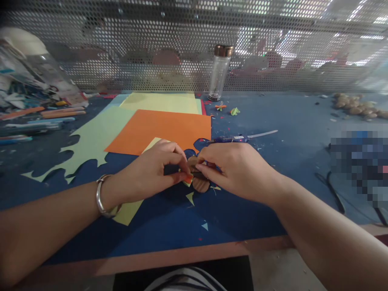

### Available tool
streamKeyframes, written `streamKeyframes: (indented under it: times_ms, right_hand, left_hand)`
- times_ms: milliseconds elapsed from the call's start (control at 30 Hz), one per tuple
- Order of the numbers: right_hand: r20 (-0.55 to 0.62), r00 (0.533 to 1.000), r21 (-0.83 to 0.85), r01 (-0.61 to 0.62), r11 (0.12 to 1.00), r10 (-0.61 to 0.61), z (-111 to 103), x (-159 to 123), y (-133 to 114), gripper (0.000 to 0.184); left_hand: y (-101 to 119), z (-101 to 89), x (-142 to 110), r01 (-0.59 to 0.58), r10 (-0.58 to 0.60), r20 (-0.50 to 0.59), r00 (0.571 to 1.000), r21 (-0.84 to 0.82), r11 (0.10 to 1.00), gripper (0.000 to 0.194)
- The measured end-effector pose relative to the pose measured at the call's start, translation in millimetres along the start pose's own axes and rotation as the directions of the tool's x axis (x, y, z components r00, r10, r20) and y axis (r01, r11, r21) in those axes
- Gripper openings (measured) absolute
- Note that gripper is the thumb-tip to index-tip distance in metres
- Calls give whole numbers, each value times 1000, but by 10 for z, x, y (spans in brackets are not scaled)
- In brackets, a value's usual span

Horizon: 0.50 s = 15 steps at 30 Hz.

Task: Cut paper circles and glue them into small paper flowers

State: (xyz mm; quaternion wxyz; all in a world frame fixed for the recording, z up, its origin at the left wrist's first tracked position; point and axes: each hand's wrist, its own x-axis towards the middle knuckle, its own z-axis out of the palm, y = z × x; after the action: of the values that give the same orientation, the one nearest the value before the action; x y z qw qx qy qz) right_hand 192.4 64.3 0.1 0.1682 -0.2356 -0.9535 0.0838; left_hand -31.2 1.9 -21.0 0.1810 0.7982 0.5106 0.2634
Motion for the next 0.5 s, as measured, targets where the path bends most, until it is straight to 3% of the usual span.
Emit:
streamKeyframes:
  times_ms: [133, 233, 333, 500]
  right_hand:
    - [-116, 993, 72, -2, 997, 10, 4, 5, -29, 17]
    - [-176, 980, 116, -68, 991, 88, -14, 7, -70, 14]
    - [-195, 969, 176, -116, 978, 150, -5, 3, -101, 14]
    - [-154, 977, 259, -107, 960, 150, 59, 24, -117, 18]
  left_hand:
    - [9, 19, 1, -10, -8, -140, 990, -123, 992, 6]
    - [40, 6, -8, 11, -51, -172, 984, -223, 975, 11]
    - [66, -16, -19, -10, -26, -209, 977, -166, 986, 7]
    - [79, -44, -33, -97, 89, -248, 965, -22, 995, 7]
